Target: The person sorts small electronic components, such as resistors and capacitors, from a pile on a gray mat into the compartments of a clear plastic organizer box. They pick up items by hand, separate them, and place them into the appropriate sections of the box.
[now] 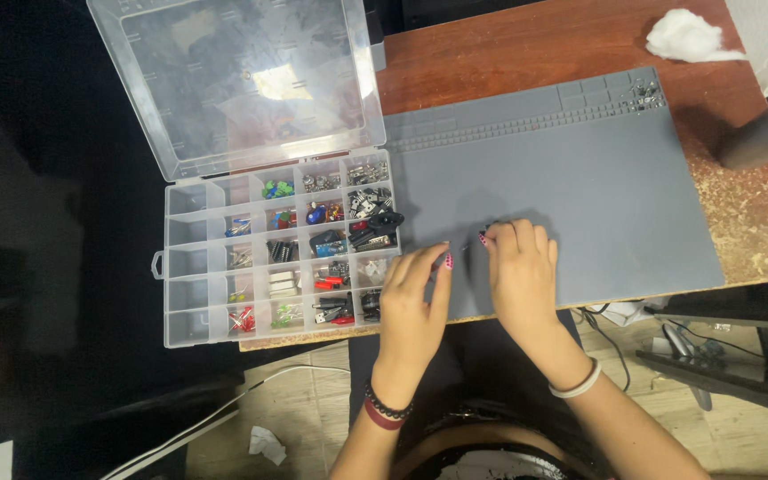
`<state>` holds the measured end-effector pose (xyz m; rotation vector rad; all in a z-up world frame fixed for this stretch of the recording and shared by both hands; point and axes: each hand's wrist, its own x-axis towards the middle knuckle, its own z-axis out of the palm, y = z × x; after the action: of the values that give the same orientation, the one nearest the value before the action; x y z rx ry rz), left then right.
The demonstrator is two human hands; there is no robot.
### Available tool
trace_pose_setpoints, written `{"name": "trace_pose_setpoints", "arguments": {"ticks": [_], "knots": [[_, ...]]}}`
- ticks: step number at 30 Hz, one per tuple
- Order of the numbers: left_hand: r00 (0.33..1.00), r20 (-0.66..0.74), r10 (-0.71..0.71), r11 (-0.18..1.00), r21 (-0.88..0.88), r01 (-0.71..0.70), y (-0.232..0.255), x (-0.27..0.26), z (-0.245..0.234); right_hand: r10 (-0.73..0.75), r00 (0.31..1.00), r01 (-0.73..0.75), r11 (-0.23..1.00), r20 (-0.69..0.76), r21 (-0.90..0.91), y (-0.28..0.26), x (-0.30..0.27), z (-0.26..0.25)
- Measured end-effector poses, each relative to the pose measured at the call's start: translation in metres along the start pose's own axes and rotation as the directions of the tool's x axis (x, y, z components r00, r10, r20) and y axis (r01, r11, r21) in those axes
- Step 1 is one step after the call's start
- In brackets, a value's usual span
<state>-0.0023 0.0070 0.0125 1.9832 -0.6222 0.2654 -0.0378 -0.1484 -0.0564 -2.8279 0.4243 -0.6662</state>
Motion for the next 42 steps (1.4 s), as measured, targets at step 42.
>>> {"name": "trace_pose_setpoints", "arguments": {"ticks": [42], "knots": [[0.978, 0.076, -0.192, 0.932, -0.297, 0.206, -0.008, -0.004, 0.033, 0.149, 0.989, -0.11, 0.715, 0.004, 0.691, 0.003, -0.014, -0.024]]}}
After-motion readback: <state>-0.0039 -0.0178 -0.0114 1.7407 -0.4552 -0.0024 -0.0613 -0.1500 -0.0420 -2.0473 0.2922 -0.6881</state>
